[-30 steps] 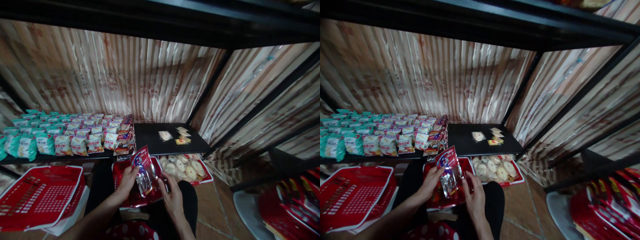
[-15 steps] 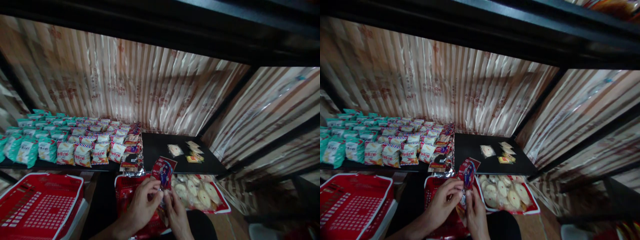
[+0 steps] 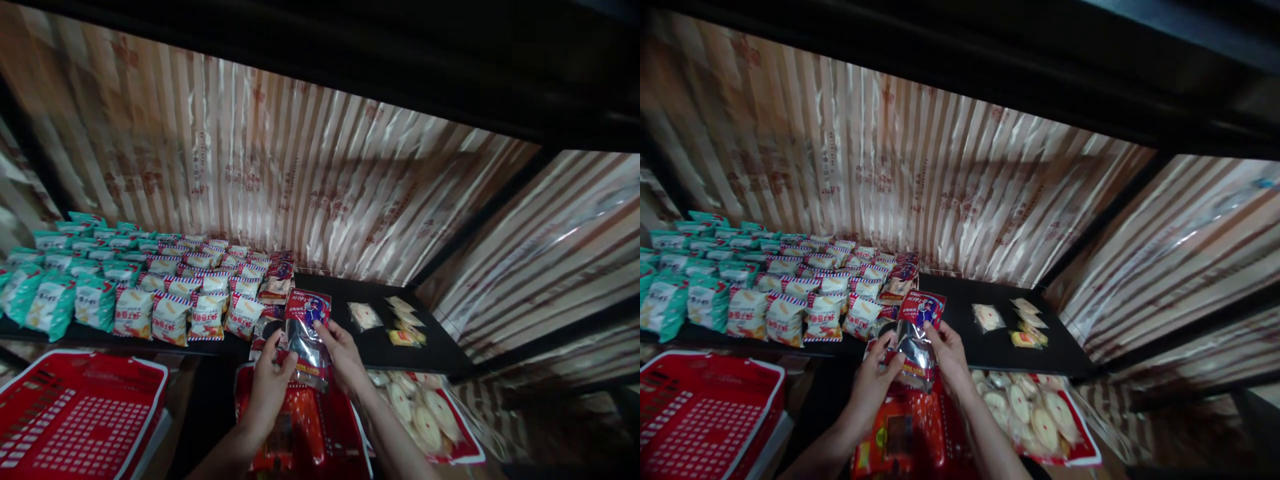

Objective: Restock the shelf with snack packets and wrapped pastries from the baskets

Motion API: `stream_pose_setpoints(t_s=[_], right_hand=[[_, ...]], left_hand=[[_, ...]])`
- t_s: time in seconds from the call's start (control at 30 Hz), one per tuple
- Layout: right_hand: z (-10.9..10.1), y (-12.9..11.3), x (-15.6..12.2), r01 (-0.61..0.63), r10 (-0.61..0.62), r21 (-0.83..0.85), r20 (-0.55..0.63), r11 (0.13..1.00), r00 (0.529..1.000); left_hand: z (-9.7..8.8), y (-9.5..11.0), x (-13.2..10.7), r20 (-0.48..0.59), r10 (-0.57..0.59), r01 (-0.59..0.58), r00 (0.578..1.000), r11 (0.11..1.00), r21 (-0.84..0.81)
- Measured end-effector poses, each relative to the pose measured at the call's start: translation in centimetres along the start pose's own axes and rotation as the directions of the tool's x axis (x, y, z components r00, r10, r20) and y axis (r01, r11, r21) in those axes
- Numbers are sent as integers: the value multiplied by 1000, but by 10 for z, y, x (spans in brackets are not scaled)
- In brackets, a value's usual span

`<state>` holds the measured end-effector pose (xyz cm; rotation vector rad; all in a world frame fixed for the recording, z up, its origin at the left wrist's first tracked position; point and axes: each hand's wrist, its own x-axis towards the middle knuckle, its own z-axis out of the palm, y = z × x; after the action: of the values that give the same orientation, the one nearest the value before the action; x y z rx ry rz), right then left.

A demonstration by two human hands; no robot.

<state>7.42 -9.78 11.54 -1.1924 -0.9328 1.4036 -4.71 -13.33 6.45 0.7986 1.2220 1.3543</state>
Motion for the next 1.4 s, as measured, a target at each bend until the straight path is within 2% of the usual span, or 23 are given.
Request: stream_pose_setpoints(t_s=[0.1,0.17,0.27,0.4,0.53,0.67,0.8,1.0,1.1,1.23,1.4], right_hand=[[7,3,32,22,-27,-103,-42,994,999],[11,5,53,73,-80,-183,-34,980,996],[15,6,82,173,-178,-322,14,931,984],[21,9,110,207,-208,-414,43,887,977],[27,16,128,206,-213,-500,44,841,976],[31,22,136,206,-210,-612,66,763,975],[34,25,140,186,-209,-709,55,680,976],[41,20,137,136,-221,-875,34,464,975],[43,19,133,96,-208,-924,18,371,978],[41,19,131,79,-196,-952,20,295,980],[37,16,132,107,-193,-948,50,299,980]], left_hand=[[-2,-1,18,61,-21,22,998,1000,-20],[-3,-2,25,88,-12,10,996,1000,27],[-8,-6,26,40,128,-133,991,969,210],[-14,-18,22,76,358,-348,931,801,487],[-19,-32,26,123,473,-434,872,634,640],[-23,-39,33,168,533,-482,829,529,698],[-27,-36,37,217,601,-539,769,428,726],[-26,-39,50,310,623,-576,718,282,767],[-21,-45,57,359,602,-581,713,220,784],[-16,-48,63,378,570,-572,730,206,794],[-14,-50,70,360,564,-560,743,229,796]])
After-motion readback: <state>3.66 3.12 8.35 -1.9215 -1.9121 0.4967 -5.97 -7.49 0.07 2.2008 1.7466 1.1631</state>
